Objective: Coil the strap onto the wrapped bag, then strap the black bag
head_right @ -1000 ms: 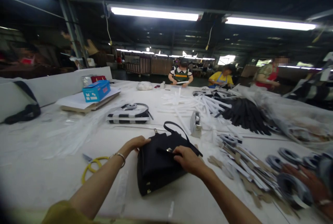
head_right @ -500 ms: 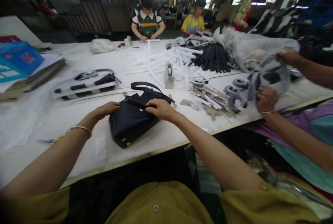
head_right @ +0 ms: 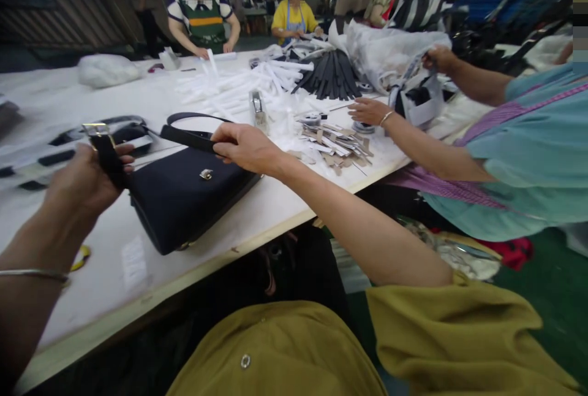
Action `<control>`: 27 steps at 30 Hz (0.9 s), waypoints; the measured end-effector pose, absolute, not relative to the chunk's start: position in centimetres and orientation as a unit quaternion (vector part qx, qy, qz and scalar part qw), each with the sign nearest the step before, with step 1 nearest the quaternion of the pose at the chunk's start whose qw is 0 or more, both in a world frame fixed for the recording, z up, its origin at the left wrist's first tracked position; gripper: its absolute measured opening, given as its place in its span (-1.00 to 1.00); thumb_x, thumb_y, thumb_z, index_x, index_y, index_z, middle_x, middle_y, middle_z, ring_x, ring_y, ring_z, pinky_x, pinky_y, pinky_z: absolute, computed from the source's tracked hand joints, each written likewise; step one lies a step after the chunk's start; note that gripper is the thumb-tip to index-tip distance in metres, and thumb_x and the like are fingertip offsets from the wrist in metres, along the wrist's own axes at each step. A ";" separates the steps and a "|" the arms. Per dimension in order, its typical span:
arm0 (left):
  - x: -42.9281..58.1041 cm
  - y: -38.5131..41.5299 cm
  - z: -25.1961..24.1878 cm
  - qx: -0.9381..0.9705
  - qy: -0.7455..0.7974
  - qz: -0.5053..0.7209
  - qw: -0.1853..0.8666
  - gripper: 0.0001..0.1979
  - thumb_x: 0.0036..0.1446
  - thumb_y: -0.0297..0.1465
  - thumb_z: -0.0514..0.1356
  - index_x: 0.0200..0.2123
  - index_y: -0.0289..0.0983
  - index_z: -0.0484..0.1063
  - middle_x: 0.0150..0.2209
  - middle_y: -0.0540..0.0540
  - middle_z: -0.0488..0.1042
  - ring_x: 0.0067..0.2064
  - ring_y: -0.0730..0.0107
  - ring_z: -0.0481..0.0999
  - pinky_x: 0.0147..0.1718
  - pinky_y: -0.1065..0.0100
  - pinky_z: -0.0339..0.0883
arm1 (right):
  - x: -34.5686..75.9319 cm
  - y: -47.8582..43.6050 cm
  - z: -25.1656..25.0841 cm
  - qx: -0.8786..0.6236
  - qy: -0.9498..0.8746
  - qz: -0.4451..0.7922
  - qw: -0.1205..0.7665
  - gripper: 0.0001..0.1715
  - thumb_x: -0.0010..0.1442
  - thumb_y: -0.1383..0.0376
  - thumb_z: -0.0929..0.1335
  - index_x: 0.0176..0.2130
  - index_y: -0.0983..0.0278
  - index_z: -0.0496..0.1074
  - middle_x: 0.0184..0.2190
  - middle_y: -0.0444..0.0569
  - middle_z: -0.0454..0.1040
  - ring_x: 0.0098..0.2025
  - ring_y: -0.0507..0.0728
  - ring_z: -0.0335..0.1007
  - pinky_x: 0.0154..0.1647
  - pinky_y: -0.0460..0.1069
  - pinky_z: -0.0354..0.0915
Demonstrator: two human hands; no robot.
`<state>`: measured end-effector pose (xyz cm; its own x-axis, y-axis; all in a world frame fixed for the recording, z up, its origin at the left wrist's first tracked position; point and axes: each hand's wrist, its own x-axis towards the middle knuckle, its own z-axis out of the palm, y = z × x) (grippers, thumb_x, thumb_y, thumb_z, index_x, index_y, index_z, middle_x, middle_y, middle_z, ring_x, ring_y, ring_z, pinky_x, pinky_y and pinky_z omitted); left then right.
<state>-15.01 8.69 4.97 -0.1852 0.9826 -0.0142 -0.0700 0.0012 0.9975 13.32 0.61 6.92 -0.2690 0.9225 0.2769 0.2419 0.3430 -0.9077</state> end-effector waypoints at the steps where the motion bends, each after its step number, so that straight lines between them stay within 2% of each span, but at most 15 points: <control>1: -14.8 8.4 5.2 0.419 0.522 0.563 0.484 -0.43 0.38 -0.21 -0.26 -0.34 -0.37 0.44 -0.47 -0.11 0.39 -0.49 0.44 0.24 -0.57 0.45 0.16 | 13.3 0.2 7.1 -0.424 -0.678 0.410 0.440 -0.94 0.15 0.45 0.30 -0.35 0.32 0.36 -0.50 -0.21 0.46 -0.44 -0.05 0.38 -0.35 -0.14 0.30; 6: -14.0 5.4 6.3 0.419 0.469 0.596 0.499 -0.64 0.29 -0.18 0.06 -0.24 -0.35 0.50 -0.50 0.01 0.35 -0.52 0.55 0.22 -0.57 0.52 0.11 | 12.8 -2.7 8.5 -0.460 -0.615 0.474 0.430 -0.98 0.15 0.40 0.33 -0.32 0.31 0.39 -0.46 -0.15 0.50 -0.48 -0.05 0.38 -0.42 -0.15 0.30; 9: -13.7 3.4 6.2 0.454 0.432 0.612 0.483 -0.56 0.06 -0.07 0.26 -0.21 -0.35 0.51 -0.50 0.03 0.36 -0.51 0.53 0.25 -0.55 0.50 0.15 | 12.9 -3.7 9.5 -0.469 -0.611 0.484 0.416 -0.81 0.14 0.22 0.39 -0.33 0.31 0.41 -0.48 -0.14 0.48 -0.53 -0.06 0.30 -0.48 -0.15 0.22; 12: -13.3 2.2 5.7 0.488 0.399 0.609 0.481 -0.47 0.01 0.02 0.27 -0.13 -0.30 0.50 -0.45 0.03 0.38 -0.45 0.52 0.29 -0.48 0.48 0.19 | 13.3 -3.2 10.5 -0.472 -0.624 0.480 0.396 -0.64 0.11 0.05 0.41 -0.30 0.32 0.45 -0.50 -0.14 0.46 -0.55 -0.07 0.24 -0.52 -0.14 0.14; 15: -12.8 0.7 5.5 0.487 0.389 0.624 0.471 -0.50 0.07 0.01 0.22 -0.08 -0.25 0.46 -0.38 0.00 0.43 -0.41 0.48 0.33 -0.42 0.44 0.23 | 13.6 -2.4 11.9 -0.476 -0.645 0.471 0.368 -0.56 0.10 -0.02 0.41 -0.28 0.33 0.48 -0.53 -0.14 0.43 -0.57 -0.07 0.19 -0.55 -0.14 0.08; 19: -12.1 -1.3 5.5 0.528 0.409 0.616 0.418 -0.60 0.14 -0.05 0.17 -0.08 -0.19 0.45 -0.32 -0.03 0.48 -0.33 0.37 0.40 -0.30 0.36 0.30 | 13.6 -0.7 13.1 -0.493 -0.664 0.462 0.320 -0.52 0.09 -0.06 0.41 -0.29 0.32 0.50 -0.56 -0.14 0.42 -0.60 -0.06 0.14 -0.58 -0.12 0.02; 24: -11.3 -2.2 5.2 0.560 0.403 0.609 0.390 -0.65 0.17 -0.09 0.14 -0.07 -0.14 0.44 -0.10 -0.10 0.51 -0.06 0.16 0.45 -0.06 0.24 0.33 | 12.4 1.3 13.4 -0.483 -0.682 0.480 0.266 -0.53 0.10 -0.06 0.41 -0.29 0.31 0.51 -0.57 -0.15 0.40 -0.59 -0.06 0.11 -0.58 -0.13 -0.02; 27: -11.2 -2.4 5.0 0.575 0.408 0.598 0.381 -0.69 0.18 -0.11 0.13 -0.08 -0.10 0.44 -0.10 -0.08 0.52 -0.05 0.15 0.46 -0.05 0.24 0.32 | 11.6 1.8 13.3 -0.453 -0.681 0.515 0.257 -0.51 0.10 -0.06 0.41 -0.29 0.32 0.49 -0.56 -0.15 0.38 -0.56 -0.06 0.12 -0.56 -0.13 -0.02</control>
<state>-11.18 -2.36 4.96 -0.0487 0.9250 0.3768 0.0146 -0.3766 0.9263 11.62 1.76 13.25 -0.4578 0.8815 -0.1156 0.3510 0.0597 -0.9345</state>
